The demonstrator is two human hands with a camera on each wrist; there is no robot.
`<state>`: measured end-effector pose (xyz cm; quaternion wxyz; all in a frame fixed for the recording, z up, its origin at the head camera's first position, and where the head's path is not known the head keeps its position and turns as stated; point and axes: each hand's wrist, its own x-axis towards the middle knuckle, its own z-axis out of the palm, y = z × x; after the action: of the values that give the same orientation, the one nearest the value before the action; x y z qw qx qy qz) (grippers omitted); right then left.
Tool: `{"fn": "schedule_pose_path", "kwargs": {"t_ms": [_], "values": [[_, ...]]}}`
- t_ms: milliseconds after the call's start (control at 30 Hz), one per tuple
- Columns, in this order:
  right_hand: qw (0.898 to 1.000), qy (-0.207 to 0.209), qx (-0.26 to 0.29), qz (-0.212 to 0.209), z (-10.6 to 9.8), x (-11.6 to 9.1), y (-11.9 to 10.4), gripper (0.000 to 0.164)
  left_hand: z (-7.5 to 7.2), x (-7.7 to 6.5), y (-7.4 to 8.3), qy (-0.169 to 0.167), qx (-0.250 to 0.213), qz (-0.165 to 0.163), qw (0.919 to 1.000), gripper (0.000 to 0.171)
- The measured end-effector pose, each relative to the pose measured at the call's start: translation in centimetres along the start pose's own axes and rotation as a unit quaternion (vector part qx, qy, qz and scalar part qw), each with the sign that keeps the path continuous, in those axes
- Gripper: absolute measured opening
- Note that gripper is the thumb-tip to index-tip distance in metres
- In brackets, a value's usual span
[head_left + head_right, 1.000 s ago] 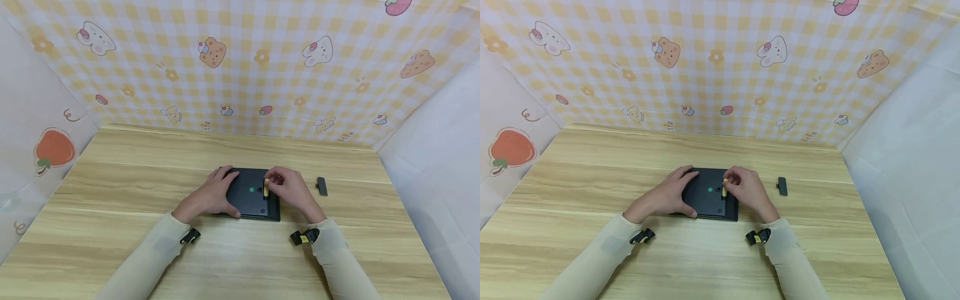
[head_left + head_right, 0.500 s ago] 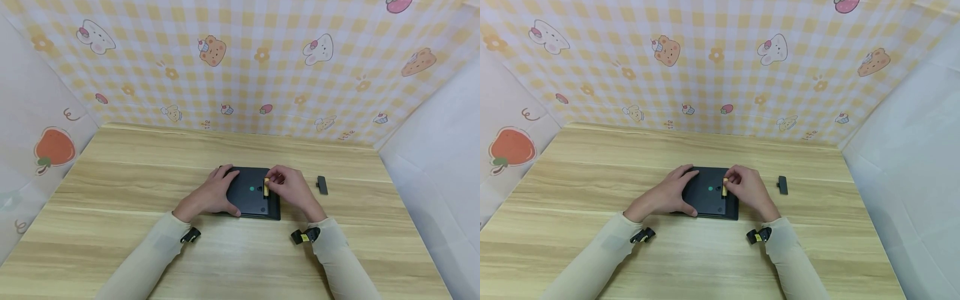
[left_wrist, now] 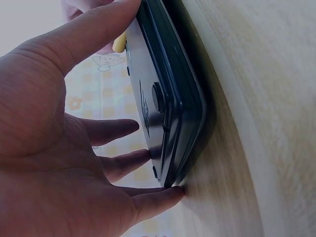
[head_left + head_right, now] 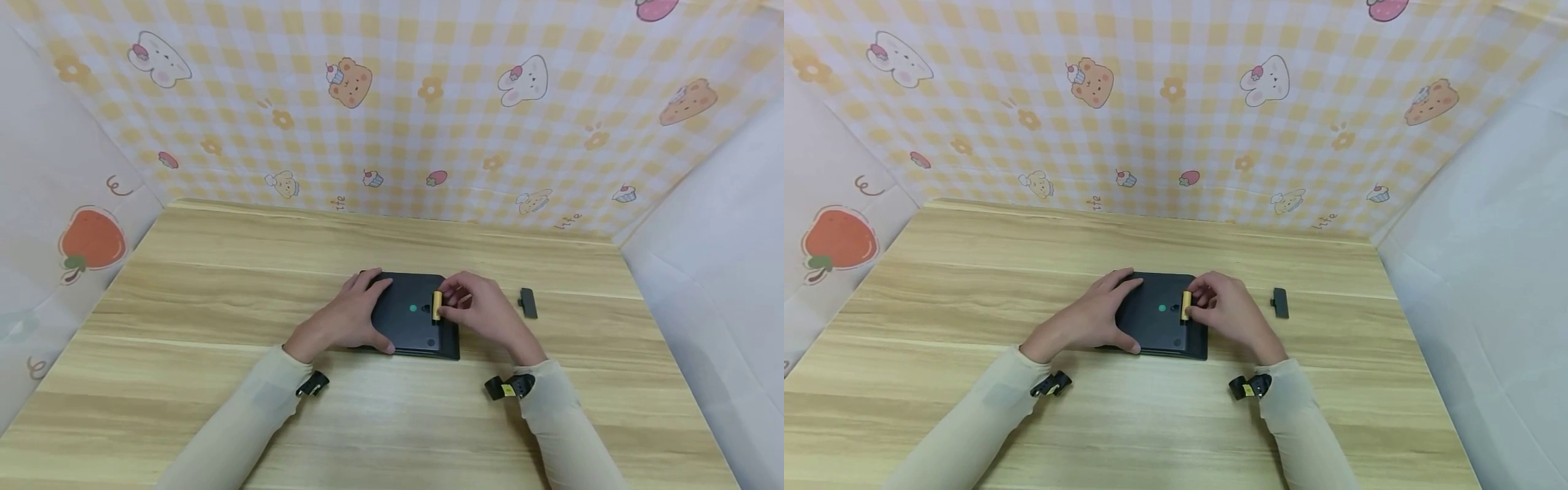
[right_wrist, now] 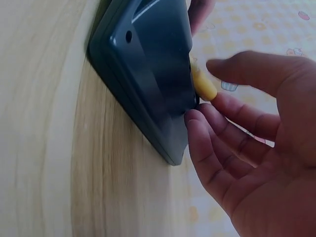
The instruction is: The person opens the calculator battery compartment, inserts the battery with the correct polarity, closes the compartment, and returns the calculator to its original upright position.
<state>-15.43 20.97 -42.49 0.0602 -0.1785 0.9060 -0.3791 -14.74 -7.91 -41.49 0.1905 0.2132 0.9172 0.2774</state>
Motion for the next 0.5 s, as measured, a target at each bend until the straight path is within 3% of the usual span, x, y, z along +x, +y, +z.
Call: {"fn": "schedule_pose_path", "kwargs": {"t_ms": [500], "values": [[0.998,-0.048,-0.028,-0.037,-0.42,-0.65,0.97,0.062,-0.12,-0.09,0.23,-0.004,-0.003,-0.01,0.9999,0.12]]}}
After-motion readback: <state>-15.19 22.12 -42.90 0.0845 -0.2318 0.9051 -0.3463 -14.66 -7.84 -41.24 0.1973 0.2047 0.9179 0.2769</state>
